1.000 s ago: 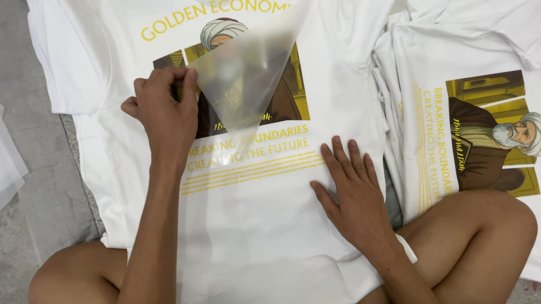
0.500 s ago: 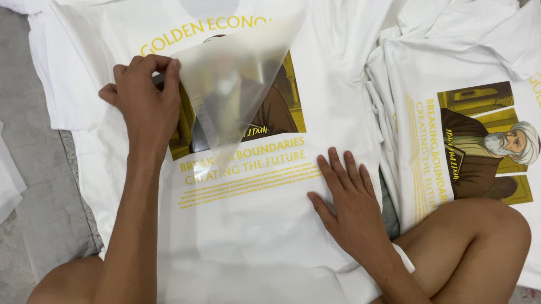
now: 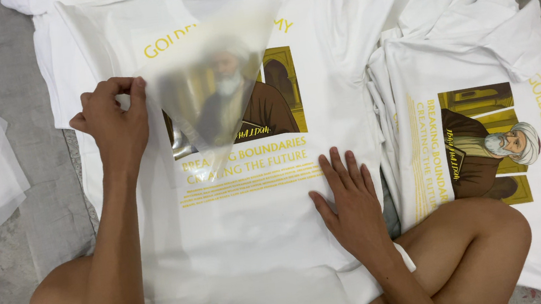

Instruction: The person sits on a mat and peels the clear transfer paper backing off of printed designs on white t-shirts. They handle the shirts one at a time, smooth the design, peel the backing, and place the finished shirts into a stack.

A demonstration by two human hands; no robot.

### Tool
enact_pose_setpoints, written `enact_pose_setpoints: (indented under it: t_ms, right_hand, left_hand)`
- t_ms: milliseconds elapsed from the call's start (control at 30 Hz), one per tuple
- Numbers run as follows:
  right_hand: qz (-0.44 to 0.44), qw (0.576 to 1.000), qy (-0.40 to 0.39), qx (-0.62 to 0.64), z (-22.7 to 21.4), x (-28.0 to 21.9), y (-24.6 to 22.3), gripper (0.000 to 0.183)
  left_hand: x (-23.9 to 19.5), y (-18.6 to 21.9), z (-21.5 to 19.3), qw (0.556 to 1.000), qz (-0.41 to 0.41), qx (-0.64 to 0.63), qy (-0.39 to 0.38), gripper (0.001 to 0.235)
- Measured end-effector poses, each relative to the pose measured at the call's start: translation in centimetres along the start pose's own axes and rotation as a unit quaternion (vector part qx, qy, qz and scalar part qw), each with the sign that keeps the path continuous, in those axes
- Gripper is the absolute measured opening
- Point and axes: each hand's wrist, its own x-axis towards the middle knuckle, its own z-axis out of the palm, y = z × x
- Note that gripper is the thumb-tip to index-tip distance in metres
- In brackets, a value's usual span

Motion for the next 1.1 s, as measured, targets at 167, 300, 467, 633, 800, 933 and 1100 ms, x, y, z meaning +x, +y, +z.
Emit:
enact_pose_setpoints:
  t_ms: [167, 300, 467, 633, 800, 933, 1100]
  right_hand:
    - [-0.004, 1.0, 0.006, -0.001, 0.0, -0.1, 0.0, 0.066]
    - [-0.01, 1.0, 0.013, -0.006, 0.1, -0.1, 0.1, 0.066]
    - [-0.008, 1.0, 0.023, -0.011, 0.4, -0.1, 0.2, 0.066]
    - [-0.005, 1.0, 0.018, -0.008, 0.6, -0.1, 0.3, 0.067]
    - [-0.009, 1.0, 0.018, -0.014, 0.4, 0.0, 0.2, 0.067]
    - [-0.007, 1.0, 0.015, -0.014, 0.2, -0.1, 0.1, 0.068]
    - [-0.006, 1.0, 0.019, -0.012, 0.5, -0.2, 0.2, 0.067]
  left_hand:
    - [-0.4, -1.2, -0.7, 1.0, -0.005, 0.007, 0.008, 0.014]
    - [-0.4, -2.2, -1.3, 1.0, -0.016, 0.012, 0.017, 0.017]
    - [-0.5, -2.7, -2.3, 0.999, -0.045, -0.001, 0.019, 0.02]
    - [-0.4, -2.8, -3.5, 0.997, -0.074, 0.014, 0.017, 0.021]
    - [0.0, -5.1, -3.6, 0.997, -0.081, 0.011, 0.016, 0.025]
    - [0.2, -5.8, -4.1, 0.995, -0.1, 0.017, 0.015, 0.024]
    - [0.9, -8.8, -4.3, 0.995, -0.088, 0.026, 0.036, 0.026]
